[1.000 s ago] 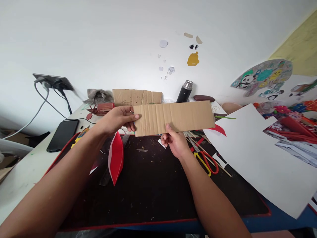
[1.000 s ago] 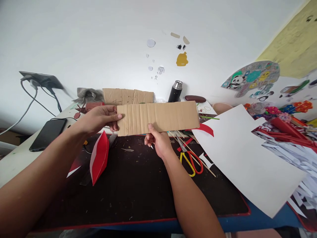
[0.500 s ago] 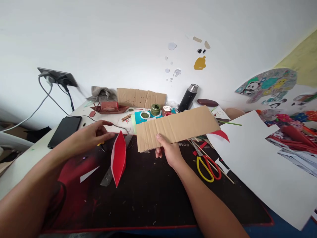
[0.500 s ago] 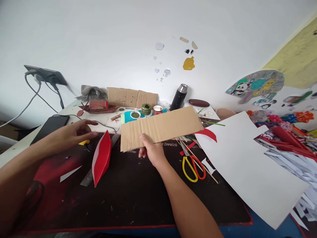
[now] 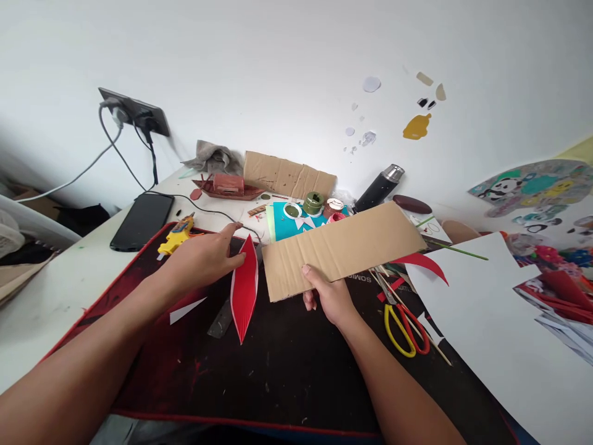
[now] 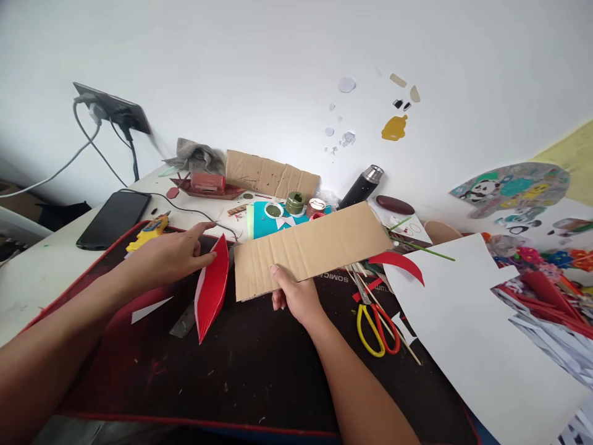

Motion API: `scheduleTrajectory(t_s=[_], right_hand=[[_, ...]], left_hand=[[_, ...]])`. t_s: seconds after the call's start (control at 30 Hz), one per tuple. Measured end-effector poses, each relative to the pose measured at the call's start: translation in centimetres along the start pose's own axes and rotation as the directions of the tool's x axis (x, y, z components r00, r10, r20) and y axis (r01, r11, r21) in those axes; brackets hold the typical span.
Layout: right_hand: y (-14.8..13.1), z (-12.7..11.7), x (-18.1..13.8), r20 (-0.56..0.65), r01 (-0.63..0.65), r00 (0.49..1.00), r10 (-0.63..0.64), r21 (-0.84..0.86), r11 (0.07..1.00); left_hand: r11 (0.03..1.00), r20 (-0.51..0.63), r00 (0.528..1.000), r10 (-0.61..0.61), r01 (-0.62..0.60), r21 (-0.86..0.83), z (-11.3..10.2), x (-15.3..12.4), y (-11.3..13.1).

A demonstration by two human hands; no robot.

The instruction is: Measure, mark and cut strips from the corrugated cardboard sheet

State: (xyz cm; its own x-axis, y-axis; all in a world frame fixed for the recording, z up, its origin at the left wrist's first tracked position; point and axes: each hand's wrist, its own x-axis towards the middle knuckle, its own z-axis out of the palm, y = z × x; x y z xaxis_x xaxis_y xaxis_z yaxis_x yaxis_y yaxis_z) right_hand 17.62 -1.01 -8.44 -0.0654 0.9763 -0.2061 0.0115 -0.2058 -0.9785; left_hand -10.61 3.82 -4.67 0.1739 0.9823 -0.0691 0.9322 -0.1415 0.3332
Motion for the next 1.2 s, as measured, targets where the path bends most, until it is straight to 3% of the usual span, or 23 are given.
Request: scheduleTrajectory(t_s=[0.37, 0.63, 1.2], right_hand=[[0.2, -0.1, -0.3, -0.004, -0.014, 1.000, 0.014, -0.084, 0.996], [0.0, -0.2, -0.3, -0.005, 0.004, 1.000, -0.005, -0.097, 0.995], [0.0, -0.5, -0.5, 0.002, 0.034, 0.999, -0.034, -0.147, 0.989]], left_hand=[[0.990, -0.034, 0.999, -0.021, 0.026, 0.141, 0.5, 0.0, 1.9], [0.977, 0.005, 0.999, 0.046, -0.046, 0.209, 0.4, -0.2, 2.5], [0.987, 0.004, 0.998, 0.060, -0.060, 0.148, 0.0, -0.2, 2.6]])
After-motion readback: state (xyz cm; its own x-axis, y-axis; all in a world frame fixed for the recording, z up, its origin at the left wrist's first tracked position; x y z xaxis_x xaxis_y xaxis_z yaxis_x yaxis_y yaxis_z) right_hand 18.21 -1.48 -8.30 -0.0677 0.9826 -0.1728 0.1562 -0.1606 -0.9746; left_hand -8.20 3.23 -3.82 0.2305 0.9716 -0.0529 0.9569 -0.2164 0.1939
